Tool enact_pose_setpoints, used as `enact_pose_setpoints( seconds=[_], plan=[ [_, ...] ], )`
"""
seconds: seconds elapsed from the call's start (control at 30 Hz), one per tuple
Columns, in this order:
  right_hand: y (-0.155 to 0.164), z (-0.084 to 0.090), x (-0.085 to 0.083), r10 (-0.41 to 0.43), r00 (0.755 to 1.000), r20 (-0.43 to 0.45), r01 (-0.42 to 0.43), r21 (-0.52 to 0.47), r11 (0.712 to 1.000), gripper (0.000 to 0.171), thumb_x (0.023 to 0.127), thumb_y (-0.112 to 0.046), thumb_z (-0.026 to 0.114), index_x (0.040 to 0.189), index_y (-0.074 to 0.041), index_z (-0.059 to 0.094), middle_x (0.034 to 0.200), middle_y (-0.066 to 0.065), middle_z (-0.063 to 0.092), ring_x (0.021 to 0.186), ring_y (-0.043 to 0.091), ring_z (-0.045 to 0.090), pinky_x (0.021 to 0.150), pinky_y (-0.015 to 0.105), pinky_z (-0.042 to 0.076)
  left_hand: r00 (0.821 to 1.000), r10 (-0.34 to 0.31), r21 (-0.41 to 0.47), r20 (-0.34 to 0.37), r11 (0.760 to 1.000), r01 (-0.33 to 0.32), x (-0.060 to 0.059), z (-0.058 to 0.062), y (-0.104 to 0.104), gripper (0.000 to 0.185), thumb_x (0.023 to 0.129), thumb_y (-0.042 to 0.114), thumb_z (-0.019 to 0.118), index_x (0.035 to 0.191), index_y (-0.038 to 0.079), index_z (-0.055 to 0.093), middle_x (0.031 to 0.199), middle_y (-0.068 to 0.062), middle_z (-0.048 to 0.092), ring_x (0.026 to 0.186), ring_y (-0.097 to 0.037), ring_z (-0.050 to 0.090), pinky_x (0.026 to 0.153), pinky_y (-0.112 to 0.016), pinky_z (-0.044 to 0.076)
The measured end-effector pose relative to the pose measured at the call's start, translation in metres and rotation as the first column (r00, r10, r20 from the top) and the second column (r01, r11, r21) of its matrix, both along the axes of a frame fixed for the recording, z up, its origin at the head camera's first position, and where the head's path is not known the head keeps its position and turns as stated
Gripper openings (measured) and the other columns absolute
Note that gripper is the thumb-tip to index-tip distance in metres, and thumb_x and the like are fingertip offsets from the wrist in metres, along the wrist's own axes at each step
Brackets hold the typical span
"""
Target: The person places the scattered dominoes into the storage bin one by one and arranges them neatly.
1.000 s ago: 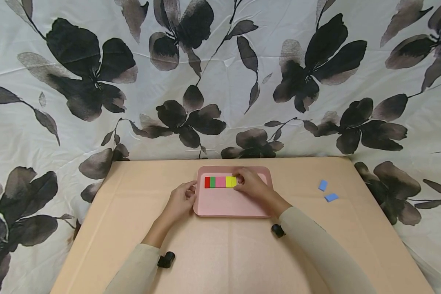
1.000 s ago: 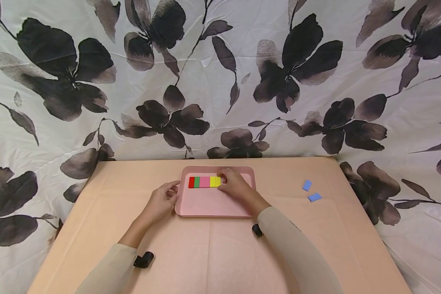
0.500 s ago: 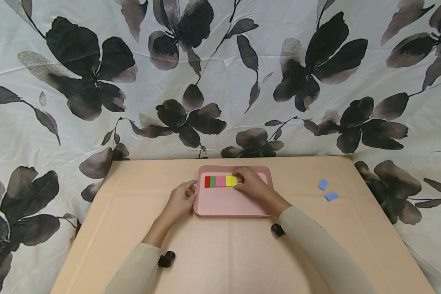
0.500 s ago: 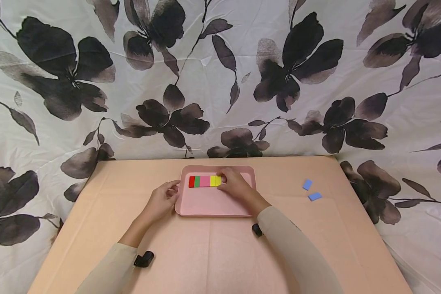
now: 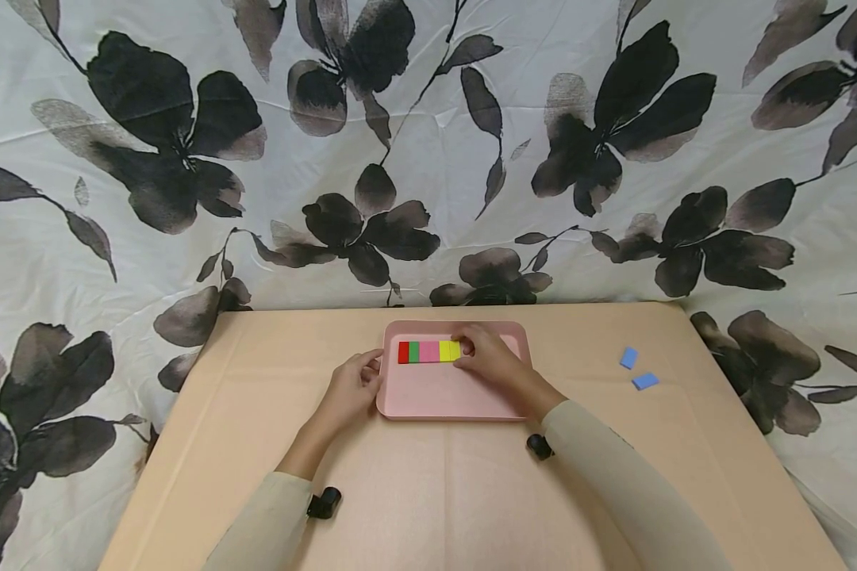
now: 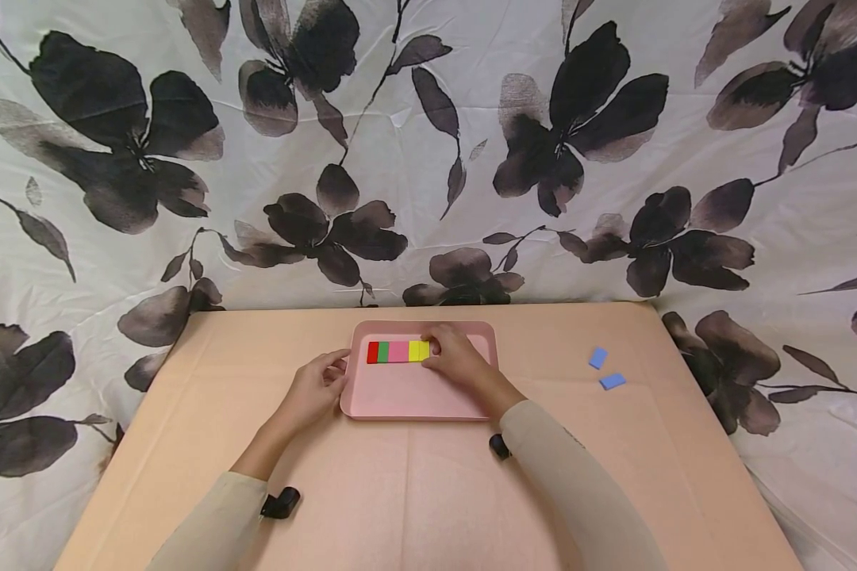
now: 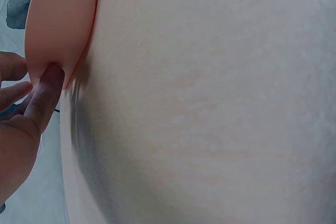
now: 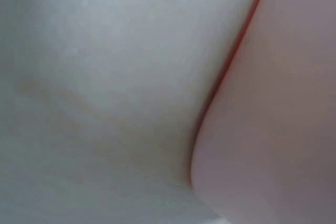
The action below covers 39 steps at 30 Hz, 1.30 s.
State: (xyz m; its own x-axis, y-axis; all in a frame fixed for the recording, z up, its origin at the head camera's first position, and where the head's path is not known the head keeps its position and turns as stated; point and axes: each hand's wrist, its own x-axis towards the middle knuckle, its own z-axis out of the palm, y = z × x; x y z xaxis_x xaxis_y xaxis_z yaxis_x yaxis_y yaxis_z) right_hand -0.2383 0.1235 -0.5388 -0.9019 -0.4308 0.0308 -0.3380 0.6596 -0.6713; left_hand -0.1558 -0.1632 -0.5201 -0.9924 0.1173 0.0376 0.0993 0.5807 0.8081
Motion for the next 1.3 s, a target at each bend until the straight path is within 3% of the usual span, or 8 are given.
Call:
enact_pose_setpoints(
  seconds=[0.33, 0.53, 0.83, 1.2, 1.3],
  plan=[
    [0.007, 0.008, 0.006, -0.033, 0.998, 0.051, 0.035, -0.033, 0.999, 0.055, 0.085, -0.018, 0.086, 0.134, -0.006, 0.063, 0.106, 0.007, 0.058, 0.093, 0.019, 0.056, 0.080, 0.028, 0.050, 1.000, -0.004, 0.000, -0.006, 1.000, 0.004, 0.000, 0.000, -0.001, 0.048, 0.093, -0.002, 0.067, 0.141, -0.003, 0.059, 0.110, -0.014, 0.066, 0.091, -0.020, 0.067, 0.078, -0.025, 0.057],
    [0.019, 0.023, 0.009, -0.032, 0.995, 0.094, 0.043, -0.121, 0.992, 0.058, 0.088, -0.016, 0.083, 0.139, -0.004, 0.059, 0.121, 0.012, 0.060, 0.101, 0.023, 0.061, 0.091, 0.036, 0.056, 1.000, 0.006, -0.001, 0.006, 1.000, -0.006, 0.001, 0.002, 0.000, 0.049, 0.093, -0.003, 0.066, 0.141, -0.002, 0.059, 0.111, -0.015, 0.065, 0.091, -0.020, 0.067, 0.077, -0.026, 0.057],
    [0.055, 0.047, 0.019, -0.104, 0.994, 0.027, 0.107, -0.163, 0.981, 0.057, 0.088, -0.016, 0.084, 0.138, -0.004, 0.060, 0.128, 0.016, 0.063, 0.105, 0.026, 0.065, 0.097, 0.045, 0.057, 1.000, 0.008, 0.001, 0.008, 1.000, -0.008, 0.000, 0.002, 0.002, 0.049, 0.093, -0.002, 0.067, 0.142, -0.001, 0.059, 0.112, -0.015, 0.065, 0.092, -0.021, 0.067, 0.079, -0.026, 0.057],
    [0.115, 0.046, 0.038, -0.197, 0.980, -0.020, 0.189, -0.192, 0.963, 0.055, 0.091, -0.014, 0.080, 0.140, -0.004, 0.058, 0.130, 0.019, 0.065, 0.107, 0.031, 0.069, 0.096, 0.050, 0.057, 1.000, 0.012, 0.003, 0.016, 1.000, -0.012, 0.003, 0.002, 0.003, 0.049, 0.094, -0.001, 0.066, 0.143, 0.000, 0.058, 0.113, -0.014, 0.065, 0.094, -0.021, 0.066, 0.080, -0.029, 0.057],
    [0.134, 0.043, 0.041, -0.221, 0.974, -0.044, 0.208, -0.200, 0.957, 0.054, 0.091, -0.015, 0.080, 0.139, -0.003, 0.059, 0.128, 0.020, 0.067, 0.104, 0.031, 0.071, 0.093, 0.037, 0.059, 1.000, 0.012, 0.007, 0.010, 1.000, -0.012, 0.002, 0.002, 0.003, 0.049, 0.094, -0.001, 0.066, 0.143, -0.001, 0.058, 0.113, -0.014, 0.065, 0.093, -0.021, 0.066, 0.079, -0.028, 0.057]
  ],
)
